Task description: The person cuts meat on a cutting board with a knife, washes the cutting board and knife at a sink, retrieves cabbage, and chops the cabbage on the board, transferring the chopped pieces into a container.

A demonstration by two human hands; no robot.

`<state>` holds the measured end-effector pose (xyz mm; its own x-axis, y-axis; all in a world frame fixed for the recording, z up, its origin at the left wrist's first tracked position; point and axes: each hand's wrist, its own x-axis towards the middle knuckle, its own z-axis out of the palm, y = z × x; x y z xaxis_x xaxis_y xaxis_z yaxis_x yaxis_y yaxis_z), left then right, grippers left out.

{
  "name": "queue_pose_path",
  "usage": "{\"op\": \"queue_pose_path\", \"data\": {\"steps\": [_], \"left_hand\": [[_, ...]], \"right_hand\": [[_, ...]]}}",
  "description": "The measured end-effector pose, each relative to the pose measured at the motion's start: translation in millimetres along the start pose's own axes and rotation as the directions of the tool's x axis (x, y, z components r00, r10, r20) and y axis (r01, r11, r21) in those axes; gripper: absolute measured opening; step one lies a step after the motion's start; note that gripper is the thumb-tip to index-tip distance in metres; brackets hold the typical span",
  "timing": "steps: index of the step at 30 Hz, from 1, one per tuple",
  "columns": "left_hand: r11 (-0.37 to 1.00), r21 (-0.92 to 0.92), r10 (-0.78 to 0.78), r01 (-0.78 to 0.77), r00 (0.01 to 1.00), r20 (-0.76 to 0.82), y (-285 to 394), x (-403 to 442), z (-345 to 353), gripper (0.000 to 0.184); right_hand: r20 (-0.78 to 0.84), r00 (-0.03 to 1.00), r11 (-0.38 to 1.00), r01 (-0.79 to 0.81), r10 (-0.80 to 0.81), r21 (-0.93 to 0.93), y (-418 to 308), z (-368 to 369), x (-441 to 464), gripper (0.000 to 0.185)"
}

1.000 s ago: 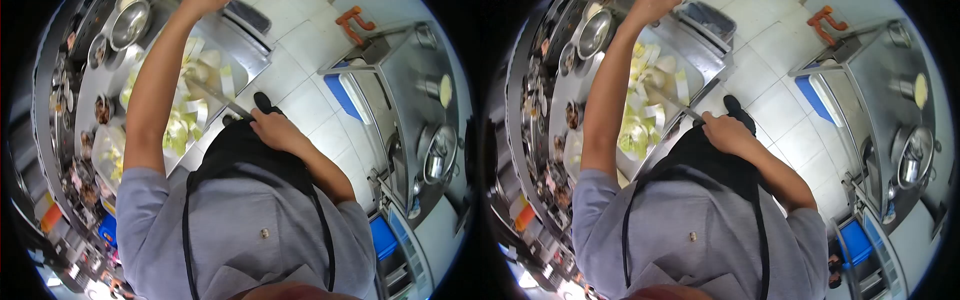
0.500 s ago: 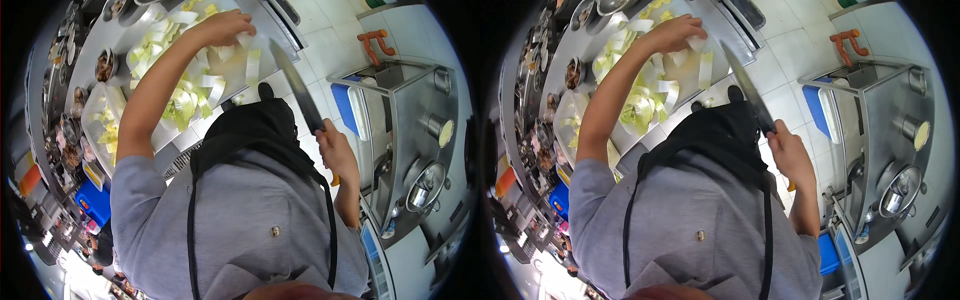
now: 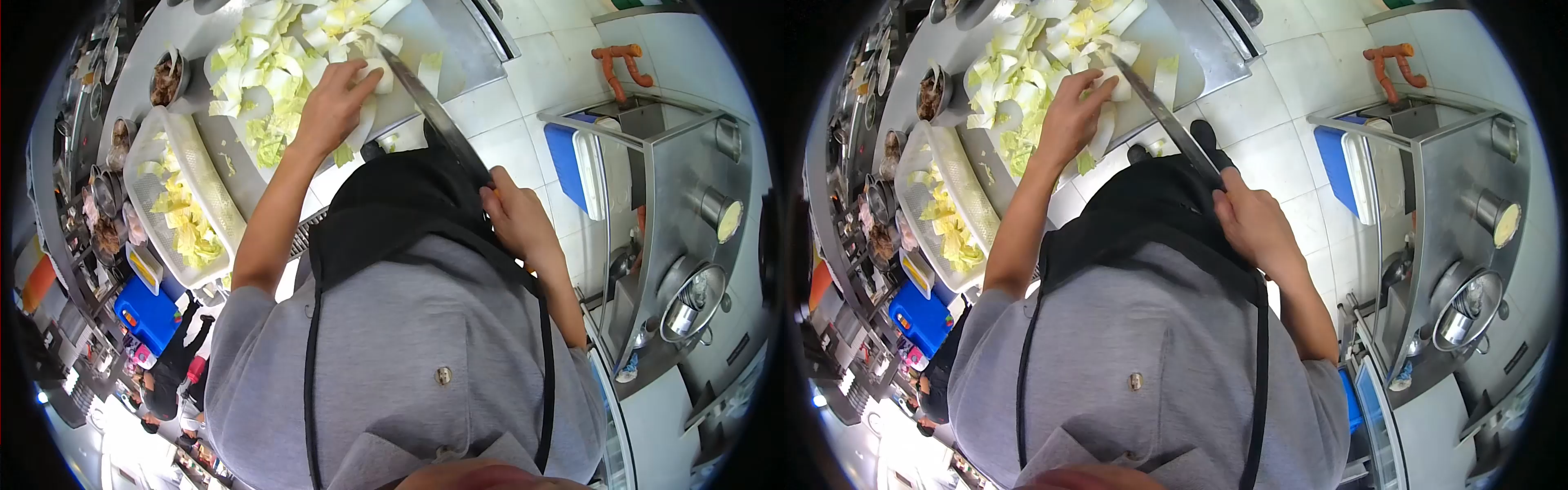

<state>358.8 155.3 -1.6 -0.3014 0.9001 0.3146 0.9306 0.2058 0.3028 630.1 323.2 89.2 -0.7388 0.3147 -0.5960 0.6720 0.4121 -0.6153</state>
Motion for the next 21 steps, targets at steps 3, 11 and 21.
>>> {"op": "queue_pose_path", "data": {"steps": [3, 11, 21], "left_hand": [[0.984, -0.134, -0.129, 0.118, 0.989, -0.077, 7, -6, -2, 0.033], [0.935, -0.221, -0.307, 0.277, 0.945, -0.113, 7, 5, 2, 0.017], [0.957, -0.212, -0.226, 0.199, 0.967, -0.115, -1, 11, 4, 0.012]], "right_hand": [[0.028, 0.999, 0.997, 0.025, -0.023, -0.075, -7, 3, 7, 0.018], [0.038, 0.999, 0.974, 0.026, -0.018, -0.224, -16, -13, 12, 0.014], [0.101, 0.994, 0.945, 0.080, -0.050, -0.318, -25, -39, 25, 0.013]]}}
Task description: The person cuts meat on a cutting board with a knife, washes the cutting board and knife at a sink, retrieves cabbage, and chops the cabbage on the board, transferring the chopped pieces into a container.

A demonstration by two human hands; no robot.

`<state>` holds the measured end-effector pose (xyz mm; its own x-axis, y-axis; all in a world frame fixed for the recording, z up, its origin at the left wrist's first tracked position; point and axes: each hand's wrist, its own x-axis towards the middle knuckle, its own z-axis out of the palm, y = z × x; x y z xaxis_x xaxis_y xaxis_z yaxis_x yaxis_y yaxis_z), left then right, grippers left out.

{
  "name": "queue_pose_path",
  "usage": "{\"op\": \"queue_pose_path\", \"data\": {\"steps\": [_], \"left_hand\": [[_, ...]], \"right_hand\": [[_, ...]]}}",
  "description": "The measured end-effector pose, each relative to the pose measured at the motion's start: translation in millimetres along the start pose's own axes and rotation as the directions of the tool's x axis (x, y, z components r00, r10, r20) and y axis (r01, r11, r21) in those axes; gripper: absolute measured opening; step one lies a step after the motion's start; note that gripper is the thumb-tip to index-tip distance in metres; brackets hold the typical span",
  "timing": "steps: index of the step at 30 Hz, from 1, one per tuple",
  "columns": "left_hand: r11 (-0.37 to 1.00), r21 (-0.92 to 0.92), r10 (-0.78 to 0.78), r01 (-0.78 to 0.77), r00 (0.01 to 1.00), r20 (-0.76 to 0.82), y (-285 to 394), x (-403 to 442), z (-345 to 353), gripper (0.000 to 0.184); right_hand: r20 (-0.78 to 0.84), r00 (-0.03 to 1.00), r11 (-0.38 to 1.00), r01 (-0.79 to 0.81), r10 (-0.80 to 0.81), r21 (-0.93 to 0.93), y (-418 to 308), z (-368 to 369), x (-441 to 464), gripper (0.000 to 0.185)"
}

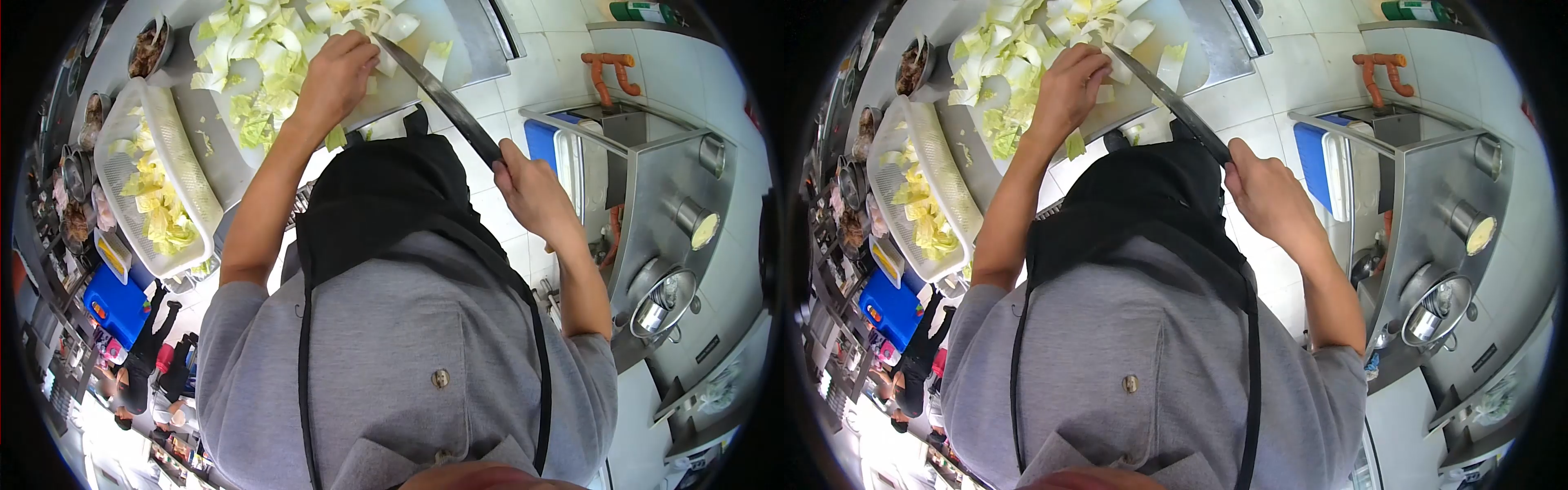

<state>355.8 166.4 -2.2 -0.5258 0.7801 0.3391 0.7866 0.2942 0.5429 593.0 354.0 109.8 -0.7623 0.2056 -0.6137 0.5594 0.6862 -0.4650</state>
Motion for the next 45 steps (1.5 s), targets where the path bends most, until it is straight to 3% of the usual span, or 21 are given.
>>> {"op": "queue_pose_path", "data": {"steps": [3, 6, 10, 12, 13, 17, 20, 22, 26, 29, 31, 35, 37, 40, 42, 44, 45], "left_hand": [[0.999, -0.045, -0.026, 0.024, 0.999, -0.030, -1, -2, 2, 0.012], [0.996, -0.071, -0.049, 0.045, 0.997, -0.062, -3, -6, 6, 0.012], [0.995, -0.093, -0.047, 0.036, 0.992, -0.118, -6, -11, 7, 0.014], [0.994, -0.069, -0.094, 0.088, 0.993, -0.077, -10, -20, 2, 0.015], [0.990, -0.049, -0.137, 0.134, 0.989, -0.053, -11, -20, 3, 0.016], [0.994, -0.073, -0.085, 0.078, 0.991, -0.101, -6, -20, 4, 0.018], [0.995, 0.002, -0.096, 0.097, 0.994, -0.051, 5, -14, -4, 0.024], [0.987, 0.029, -0.162, 0.159, 0.971, 0.173, 8, -14, -12, 0.031], [0.979, 0.145, -0.176, 0.141, 0.947, 0.267, 4, -11, -15, 0.031], [0.960, 0.280, -0.107, 0.003, 0.928, 0.357, 5, 4, -20, 0.028], [0.903, 0.328, 0.106, -0.277, 0.885, 0.454, -1, 13, -23, 0.027], [0.876, 0.287, 0.213, -0.388, 0.844, 0.491, -10, 23, -24, 0.031], [0.880, 0.290, 0.133, -0.376, 0.781, 0.611, -5, 25, -27, 0.040], [0.845, 0.269, 0.188, -0.462, 0.728, 0.659, -3, 25, -24, 0.043], [0.850, 0.254, 0.184, -0.462, 0.711, 0.679, -3, 33, -24, 0.043], [0.896, 0.257, 0.078, -0.363, 0.698, 0.712, -7, 41, -25, 0.048], [0.940, 0.139, 0.155, -0.313, 0.752, 0.640, -10, 43, -28, 0.051]], "right_hand": [[0.060, 0.998, 0.992, 0.025, -0.032, 0.121, -2, -1, 6, 0.015], [0.123, 0.992, 0.984, -0.049, 0.028, 0.172, -9, 0, 13, 0.016], [0.131, 0.991, 0.984, -0.030, 0.007, 0.176, -7, 20, 32, 0.017], [-0.050, 0.989, 0.975, 0.143, -0.137, 0.167, 6, 68, 54, 0.017], [-0.064, 0.990, 0.980, 0.136, -0.128, 0.147, 1, 76, 61, 0.019], [-0.012, 0.998, 0.996, 0.058, -0.057, 0.063, -4, 67, 63, 0.021], [-0.065, 0.993, 0.991, 0.101, -0.095, 0.090, -8, 50, 56, 0.020], [-0.071, 0.994, 0.986, 0.089, -0.080, 0.142, -9, 38, 50, 0.019], [-0.112, 0.992, 0.949, 0.082, -0.050, 0.303, -5, 25, 38, 0.018], [-0.051, 0.999, 0.924, 0.009, 0.012, 0.381, -8, 10, 26, 0.020], [-0.065, 0.998, 0.903, 0.021, 0.008, 0.429, -1, 10, 20, 0.020], [-0.190, 0.982, 0.842, 0.121, -0.022, 0.525, 20, 17, 10, 0.022], [-0.181, 0.983, 0.798, 0.083, 0.033, 0.597, 32, 16, 5, 0.022], [-0.188, 0.977, 0.725, 0.056, 0.102, 0.686, 51, 19, -2, 0.022], [-0.124, 0.974, 0.557, -0.002, 0.188, 0.831, 62, 17, -7, 0.021], [-0.181, 0.957, 0.501, 0.045, 0.226, 0.864, 76, 19, -7, 0.020], [-0.215, 0.940, 0.445, 0.078, 0.265, 0.892, 83, 24, -9, 0.019]]}}
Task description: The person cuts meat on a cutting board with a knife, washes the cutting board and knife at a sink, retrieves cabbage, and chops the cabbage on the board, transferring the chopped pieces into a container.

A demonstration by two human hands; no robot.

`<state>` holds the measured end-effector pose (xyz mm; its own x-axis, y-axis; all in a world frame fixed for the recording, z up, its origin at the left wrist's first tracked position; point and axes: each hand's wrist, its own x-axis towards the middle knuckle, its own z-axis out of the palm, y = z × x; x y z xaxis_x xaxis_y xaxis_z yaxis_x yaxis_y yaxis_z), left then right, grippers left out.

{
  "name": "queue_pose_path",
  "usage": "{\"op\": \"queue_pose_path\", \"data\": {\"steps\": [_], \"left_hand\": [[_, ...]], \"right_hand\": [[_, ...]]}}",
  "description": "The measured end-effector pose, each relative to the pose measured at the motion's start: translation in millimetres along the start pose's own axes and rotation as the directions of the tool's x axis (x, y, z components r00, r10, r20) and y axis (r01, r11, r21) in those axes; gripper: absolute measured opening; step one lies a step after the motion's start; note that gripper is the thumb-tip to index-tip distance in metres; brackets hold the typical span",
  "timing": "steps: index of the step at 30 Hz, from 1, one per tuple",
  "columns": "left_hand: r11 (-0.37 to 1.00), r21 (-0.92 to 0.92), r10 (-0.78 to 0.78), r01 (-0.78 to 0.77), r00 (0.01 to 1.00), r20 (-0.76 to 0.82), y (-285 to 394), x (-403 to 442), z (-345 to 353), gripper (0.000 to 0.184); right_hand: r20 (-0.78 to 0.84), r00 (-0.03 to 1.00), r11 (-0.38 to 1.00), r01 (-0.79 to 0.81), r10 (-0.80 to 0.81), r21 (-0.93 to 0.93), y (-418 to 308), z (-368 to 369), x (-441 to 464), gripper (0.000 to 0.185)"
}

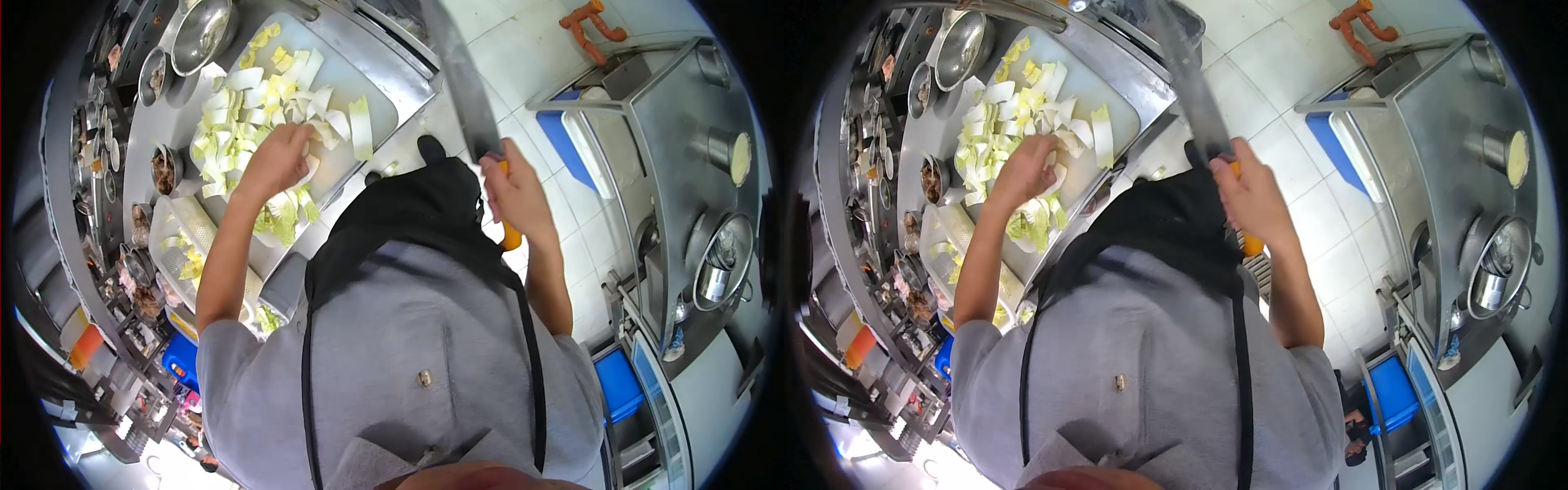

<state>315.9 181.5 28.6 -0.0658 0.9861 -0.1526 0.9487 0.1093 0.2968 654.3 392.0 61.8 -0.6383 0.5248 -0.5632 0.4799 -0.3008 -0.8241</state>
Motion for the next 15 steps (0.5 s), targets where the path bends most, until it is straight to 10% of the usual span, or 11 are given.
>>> {"op": "queue_pose_path", "data": {"steps": [3, 7, 13, 15], "left_hand": [[0.917, -0.311, -0.246, 0.252, 0.967, 0.057, 13, 15, -31, 0.054], [0.948, -0.314, -0.134, 0.057, 0.964, -0.231, 30, 96, -66, 0.055], [0.993, 0.077, 0.112, -0.092, 0.937, -0.332, 50, 226, -99, 0.048], [0.972, 0.234, 0.164, -0.029, 0.795, -0.584, 48, 232, -95, 0.048]], "right_hand": [[-0.054, 0.999, 0.998, 0.006, -0.003, 0.056, 3, -18, 2, 0.018], [-0.092, 0.996, 0.994, -0.005, 0.015, 0.111, 0, -32, 8, 0.016], [-0.122, 0.992, 0.999, -0.012, 0.017, 0.043, 0, -34, 11, 0.015], [-0.137, 0.991, 1.000, 0.004, -0.004, -0.003, 4, -34, 6, 0.016]]}}
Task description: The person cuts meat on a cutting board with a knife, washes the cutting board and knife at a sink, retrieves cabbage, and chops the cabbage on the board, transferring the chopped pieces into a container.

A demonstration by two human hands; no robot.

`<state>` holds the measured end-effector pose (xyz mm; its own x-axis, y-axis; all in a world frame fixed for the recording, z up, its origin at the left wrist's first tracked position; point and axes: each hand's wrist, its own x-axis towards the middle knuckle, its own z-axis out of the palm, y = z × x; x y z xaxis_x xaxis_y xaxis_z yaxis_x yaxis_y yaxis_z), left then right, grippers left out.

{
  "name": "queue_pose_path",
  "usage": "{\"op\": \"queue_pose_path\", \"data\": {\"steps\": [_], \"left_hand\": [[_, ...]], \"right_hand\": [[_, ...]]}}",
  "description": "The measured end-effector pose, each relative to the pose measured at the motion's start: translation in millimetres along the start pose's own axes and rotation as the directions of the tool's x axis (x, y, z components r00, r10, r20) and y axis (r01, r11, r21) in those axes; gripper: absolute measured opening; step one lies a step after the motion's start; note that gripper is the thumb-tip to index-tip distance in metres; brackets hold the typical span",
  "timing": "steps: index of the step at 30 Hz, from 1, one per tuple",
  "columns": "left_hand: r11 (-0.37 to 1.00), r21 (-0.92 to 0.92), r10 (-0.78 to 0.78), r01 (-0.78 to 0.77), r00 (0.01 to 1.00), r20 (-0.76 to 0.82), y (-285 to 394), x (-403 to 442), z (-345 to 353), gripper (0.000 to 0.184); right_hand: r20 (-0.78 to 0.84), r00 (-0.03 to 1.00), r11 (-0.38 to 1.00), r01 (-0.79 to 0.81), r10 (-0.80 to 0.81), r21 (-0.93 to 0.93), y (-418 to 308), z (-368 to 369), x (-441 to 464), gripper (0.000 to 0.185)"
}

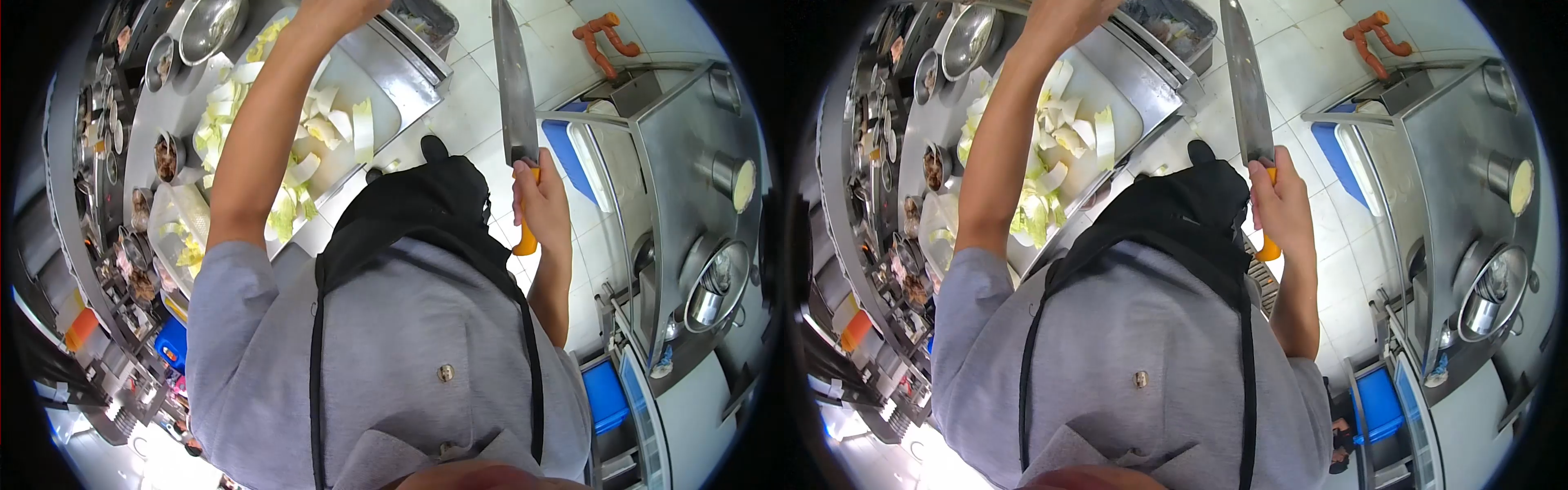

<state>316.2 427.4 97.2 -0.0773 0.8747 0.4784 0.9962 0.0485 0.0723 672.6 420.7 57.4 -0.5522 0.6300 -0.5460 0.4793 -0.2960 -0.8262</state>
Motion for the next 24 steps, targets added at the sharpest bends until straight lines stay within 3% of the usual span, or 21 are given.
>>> {"op": "queue_pose_path", "data": {"steps": [1, 3, 5, 7, 8, 10, 11, 12, 14, 16, 18, 19, 21, 24], "left_hand": [[0.985, 0.133, -0.122, 0.106, 0.986, 0.115, -8, -13, 9, 0.072], [0.998, 0.021, -0.066, 0.065, 0.997, 0.027, 12, -72, 13, 0.050], [0.990, -0.080, -0.101, 0.119, 0.974, 0.204, 42, -157, 37, 0.059], [0.995, -0.015, -0.085, 0.099, 0.913, 0.398, 76, -195, 14, 0.070], [0.993, -0.003, -0.104, 0.114, 0.916, 0.389, 73, -203, 14, 0.070], [0.967, 0.089, -0.254, 0.239, 0.861, 0.441, 65, -215, 14, 0.067], [0.974, 0.133, -0.223, 0.182, 0.854, 0.469, 59, -215, 13, 0.061], [0.970, 0.139, -0.243, 0.202, 0.860, 0.448, 51, -217, 13, 0.061], [0.909, 0.316, -0.383, 0.272, 0.846, 0.372, 26, -222, 16, 0.055], [0.881, 0.355, -0.423, 0.313, 0.857, 0.294, -3, -229, 22, 0.050], [0.693, 0.609, -0.594, 0.386, 0.784, 0.179, -23, -228, 19, 0.048], [0.695, 0.600, -0.596, 0.397, 0.785, 0.171, -27, -225, 15, 0.048], [0.667, 0.484, -0.646, 0.566, 0.764, -0.004, -35, -220, 7, 0.050], [0.712, 0.422, -0.643, 0.562, 0.762, 0.071, -52, -201, 6, 0.057]], "right_hand": [[0.002, 1.000, 1.000, -0.013, 0.013, -0.013, 4, 1, -2, 0.016], [0.019, 0.999, 0.998, -0.038, 0.039, -0.045, 10, 3, -6, 0.015], [0.042, 0.996, 0.991, -0.069, 0.074, -0.115, 9, 8, -9, 0.016], [0.091, 0.991, 0.982, -0.078, 0.095, -0.172, 13, 14, -2, 0.016], [0.123, 0.988, 0.970, -0.062, 0.093, -0.234, 11, 16, 1, 0.017], [0.165, 0.985, 0.917, 0.117, -0.057, -0.381, 9, 26, 9, 0.020], [0.214, 0.973, 0.893, 0.174, -0.090, -0.415, 1, 30, 13, 0.030], [0.251, 0.968, 0.862, 0.124, 0.004, -0.492, -11, 34, 19, 0.038], [0.305, 0.932, 0.783, 0.334, -0.194, -0.524, -18, 50, 33, 0.042], [0.327, 0.913, 0.699, 0.400, -0.246, -0.592, -21, 63, 47, 0.042], [0.321, 0.909, 0.627, 0.416, -0.266, -0.658, -34, 72, 48, 0.043], [0.297, 0.929, 0.715, 0.362, -0.221, -0.598, -37, 72, 42, 0.044], [0.252, 0.945, 0.698, 0.326, -0.211, -0.638, -40, 64, 28, 0.044], [0.146, 0.980, 0.668, 0.200, -0.136, -0.716, -49, 47, 13, 0.042]]}}
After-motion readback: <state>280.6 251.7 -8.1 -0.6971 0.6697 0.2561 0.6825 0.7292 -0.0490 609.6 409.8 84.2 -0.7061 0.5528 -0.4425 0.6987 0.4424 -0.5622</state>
